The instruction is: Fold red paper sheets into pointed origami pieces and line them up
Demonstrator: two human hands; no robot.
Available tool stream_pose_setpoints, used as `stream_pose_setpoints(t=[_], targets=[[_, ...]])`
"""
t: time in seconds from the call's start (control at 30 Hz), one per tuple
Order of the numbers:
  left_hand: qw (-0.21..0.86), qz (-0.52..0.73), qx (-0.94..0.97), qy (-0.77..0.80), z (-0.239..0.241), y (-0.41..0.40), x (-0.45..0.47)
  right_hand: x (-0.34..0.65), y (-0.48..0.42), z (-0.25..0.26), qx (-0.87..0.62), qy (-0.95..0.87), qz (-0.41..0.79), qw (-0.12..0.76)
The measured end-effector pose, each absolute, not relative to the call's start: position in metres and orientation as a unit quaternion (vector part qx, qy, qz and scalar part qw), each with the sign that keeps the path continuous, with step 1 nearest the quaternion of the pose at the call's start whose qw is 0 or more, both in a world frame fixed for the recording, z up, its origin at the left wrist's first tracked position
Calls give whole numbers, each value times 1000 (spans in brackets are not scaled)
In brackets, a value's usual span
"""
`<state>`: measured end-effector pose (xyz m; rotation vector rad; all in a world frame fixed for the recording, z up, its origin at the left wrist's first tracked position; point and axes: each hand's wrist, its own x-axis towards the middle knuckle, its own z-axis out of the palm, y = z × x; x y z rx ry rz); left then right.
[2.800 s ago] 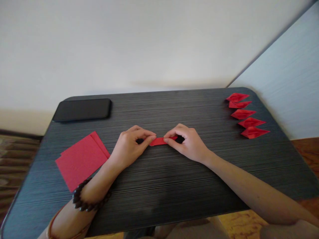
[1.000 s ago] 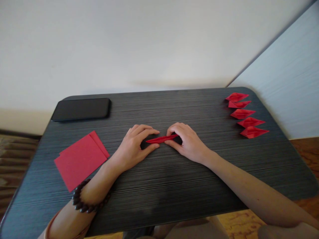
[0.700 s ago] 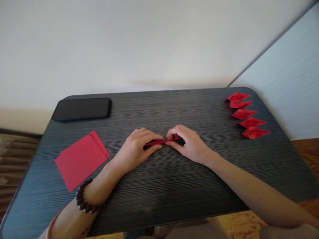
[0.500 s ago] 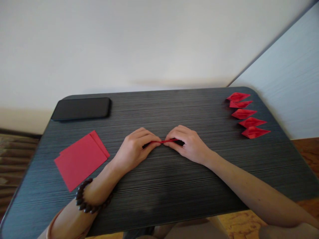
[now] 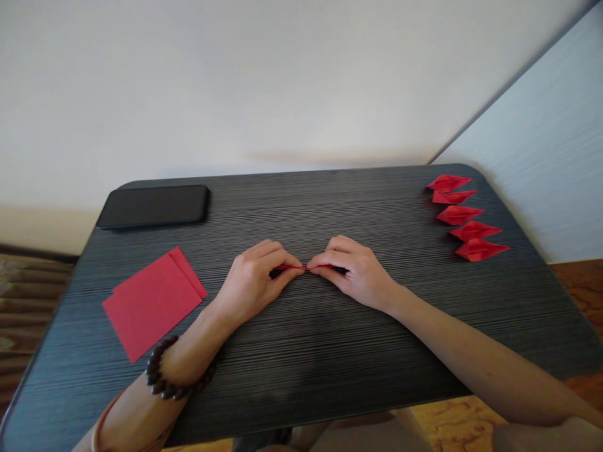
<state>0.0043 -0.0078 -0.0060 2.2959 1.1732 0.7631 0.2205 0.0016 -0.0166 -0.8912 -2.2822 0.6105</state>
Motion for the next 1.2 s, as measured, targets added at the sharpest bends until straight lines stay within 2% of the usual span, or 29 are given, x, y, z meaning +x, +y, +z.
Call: stream_pose_setpoints(t=[0.47,0.63,1.2], targets=[[225,303,812,446,-3,-7,2,222,1,-12,-356,-837,280,307],[249,291,810,444,-5,-7,2,222,3,-11,-338,-855,261,295],[227,210,864,397,-5,-7,4,221,3,-14,-399,-808,303,310]])
